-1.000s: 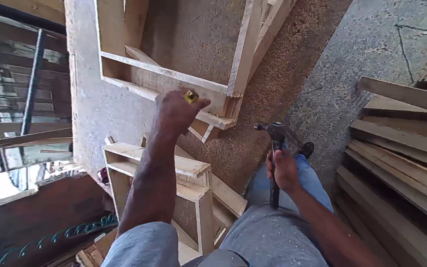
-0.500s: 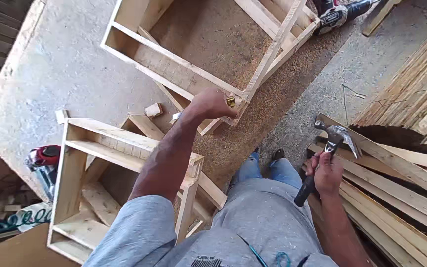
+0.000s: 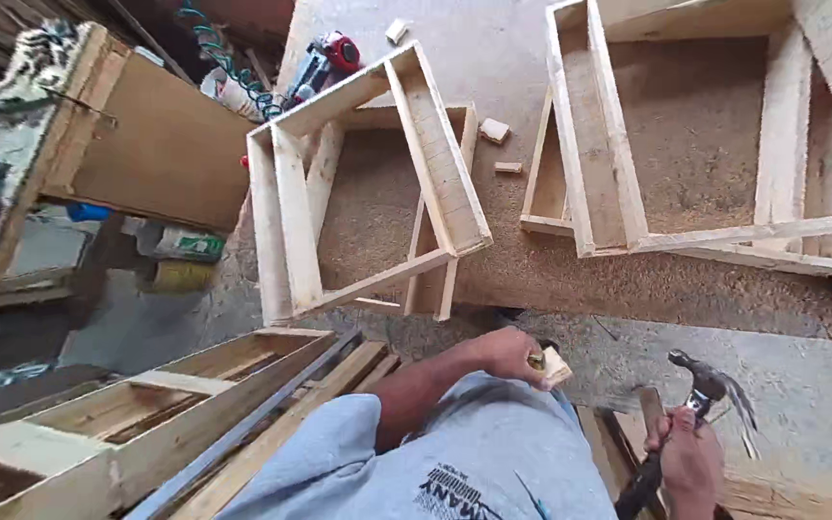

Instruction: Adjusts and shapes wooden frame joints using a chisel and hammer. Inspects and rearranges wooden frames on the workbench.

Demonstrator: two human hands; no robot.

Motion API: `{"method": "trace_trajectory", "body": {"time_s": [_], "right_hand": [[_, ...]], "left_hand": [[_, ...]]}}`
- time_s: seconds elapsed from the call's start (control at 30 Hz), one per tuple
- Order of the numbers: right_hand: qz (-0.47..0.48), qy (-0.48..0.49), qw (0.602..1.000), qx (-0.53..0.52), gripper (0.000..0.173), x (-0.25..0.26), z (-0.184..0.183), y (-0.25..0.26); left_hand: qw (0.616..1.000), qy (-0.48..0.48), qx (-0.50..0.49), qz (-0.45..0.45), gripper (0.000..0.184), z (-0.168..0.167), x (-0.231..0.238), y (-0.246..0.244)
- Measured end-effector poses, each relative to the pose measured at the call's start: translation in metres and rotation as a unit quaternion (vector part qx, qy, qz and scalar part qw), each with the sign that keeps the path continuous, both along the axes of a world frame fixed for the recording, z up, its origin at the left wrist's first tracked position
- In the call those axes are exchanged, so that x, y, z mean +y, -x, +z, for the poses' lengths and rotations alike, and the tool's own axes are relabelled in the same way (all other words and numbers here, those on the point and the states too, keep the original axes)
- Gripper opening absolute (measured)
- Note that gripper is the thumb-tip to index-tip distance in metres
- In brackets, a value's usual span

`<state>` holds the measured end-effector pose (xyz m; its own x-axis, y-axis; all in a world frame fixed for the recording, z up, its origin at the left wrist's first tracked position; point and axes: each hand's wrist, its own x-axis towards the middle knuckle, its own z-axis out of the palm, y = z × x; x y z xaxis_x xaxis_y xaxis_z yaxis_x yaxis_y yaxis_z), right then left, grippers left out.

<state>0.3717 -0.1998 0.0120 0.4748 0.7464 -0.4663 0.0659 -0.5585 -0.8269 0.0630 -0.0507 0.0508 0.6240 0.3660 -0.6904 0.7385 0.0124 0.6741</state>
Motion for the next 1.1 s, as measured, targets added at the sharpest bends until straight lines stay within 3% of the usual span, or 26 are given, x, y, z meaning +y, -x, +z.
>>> {"method": "trace_trajectory", "body": {"time_s": [0.13, 0.2, 0.3, 0.4, 0.5, 0.57, 0.63, 0.73, 0.83, 0.97, 1.1], "right_hand": [[0.115, 0.086, 0.988, -0.061, 0.052, 0.0, -0.005, -0.021], [0.174, 0.105, 0.976, -0.085, 0.062, 0.006, -0.012, -0.016], [0.212, 0.145, 0.963, -0.085, 0.068, 0.019, -0.006, 0.004], [0.237, 0.161, 0.956, -0.063, 0.062, 0.026, 0.002, 0.022], [0.231, 0.159, 0.959, -0.046, 0.055, 0.027, 0.008, 0.022], [0.202, 0.159, 0.966, -0.037, 0.053, 0.019, 0.007, 0.019], [0.159, 0.167, 0.973, -0.028, 0.054, 0.009, 0.007, 0.013], [0.075, 0.157, 0.985, -0.018, 0.055, -0.005, 0.01, -0.002], [0.013, 0.136, 0.99, -0.022, 0.057, -0.015, 0.008, -0.03], [-0.035, 0.124, 0.992, -0.013, 0.056, -0.029, -0.003, -0.076], [-0.068, 0.108, 0.992, 0.001, 0.057, -0.038, -0.014, -0.128]], "left_hand": [[0.955, 0.001, 0.075, 0.286, 0.061, -0.001, -0.025, 0.062], [0.926, -0.05, 0.085, 0.365, 0.065, 0.017, 0.003, 0.074], [0.888, -0.186, 0.115, 0.403, 0.069, 0.052, 0.081, 0.068], [0.87, -0.29, 0.21, 0.339, 0.085, 0.107, 0.143, 0.044], [0.862, -0.409, 0.148, 0.261, 0.067, 0.126, 0.161, 0.005], [0.879, -0.437, 0.073, 0.174, 0.054, 0.112, 0.167, -0.041], [0.903, -0.423, 0.049, 0.06, 0.053, 0.091, 0.175, -0.106], [0.903, -0.392, 0.142, -0.098, 0.066, 0.065, 0.187, -0.21], [0.864, -0.395, 0.264, -0.166, 0.045, 0.051, 0.192, -0.27], [0.841, -0.39, 0.33, -0.176, 0.042, 0.06, 0.194, -0.261], [0.822, -0.375, 0.394, -0.171, 0.036, 0.048, 0.178, -0.197]]}}
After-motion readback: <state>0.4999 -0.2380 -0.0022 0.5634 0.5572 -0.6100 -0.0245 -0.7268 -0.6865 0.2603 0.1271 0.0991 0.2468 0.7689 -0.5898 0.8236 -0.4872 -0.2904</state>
